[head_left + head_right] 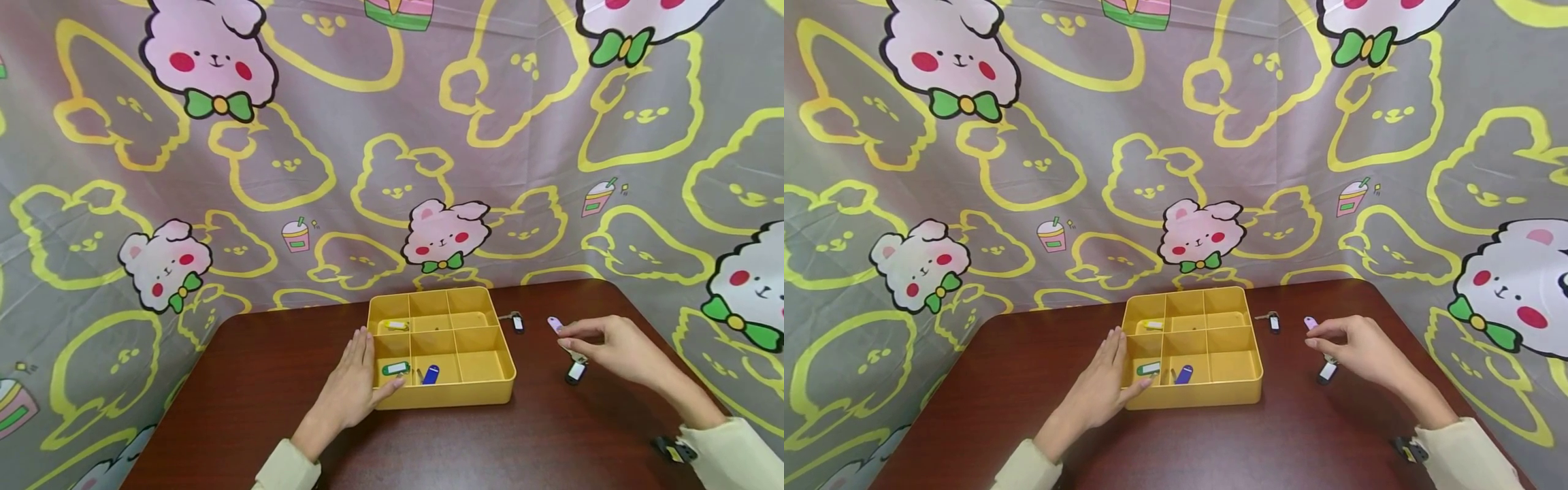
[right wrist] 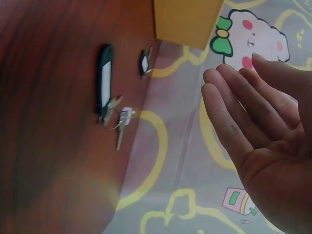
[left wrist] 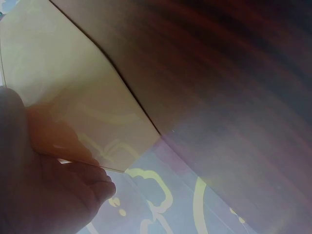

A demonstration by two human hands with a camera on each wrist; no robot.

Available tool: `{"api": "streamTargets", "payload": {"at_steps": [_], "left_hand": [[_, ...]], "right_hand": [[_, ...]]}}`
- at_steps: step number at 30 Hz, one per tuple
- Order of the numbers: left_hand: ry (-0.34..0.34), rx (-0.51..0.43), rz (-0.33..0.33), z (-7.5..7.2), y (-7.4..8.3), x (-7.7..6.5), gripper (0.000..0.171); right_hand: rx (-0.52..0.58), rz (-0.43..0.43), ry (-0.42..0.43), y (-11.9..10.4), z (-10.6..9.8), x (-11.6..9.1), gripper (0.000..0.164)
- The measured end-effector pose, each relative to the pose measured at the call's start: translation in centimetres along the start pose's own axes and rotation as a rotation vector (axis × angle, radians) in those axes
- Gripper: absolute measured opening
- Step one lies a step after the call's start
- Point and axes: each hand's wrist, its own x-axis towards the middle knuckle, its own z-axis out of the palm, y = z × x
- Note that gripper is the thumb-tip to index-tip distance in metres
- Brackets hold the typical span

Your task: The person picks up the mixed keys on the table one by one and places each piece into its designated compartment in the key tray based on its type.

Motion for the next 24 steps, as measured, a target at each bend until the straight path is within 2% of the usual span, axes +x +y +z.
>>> {"api": "streamTargets", "payload": {"at_steps": [10, 17, 24], "left_hand": [[0.005, -0.002, 0.002, 0.1, 0.0, 0.0, 0.109], [0.003, -0.005, 0.003, -0.1, 0.1, -0.1, 0.109], [0.008, 0.001, 0.010, -0.1, 0.0, -0.1, 0.110]], "right_hand": [[-0.069, -0.024, 0.037, 1.6, 0.6, -0.7, 0.012], [-0.107, -0.014, 0.057, 2.6, 1.1, -1.3, 0.019], [-0.111, 0.010, 0.038, 3.4, 1.3, -1.6, 0.024]]}}
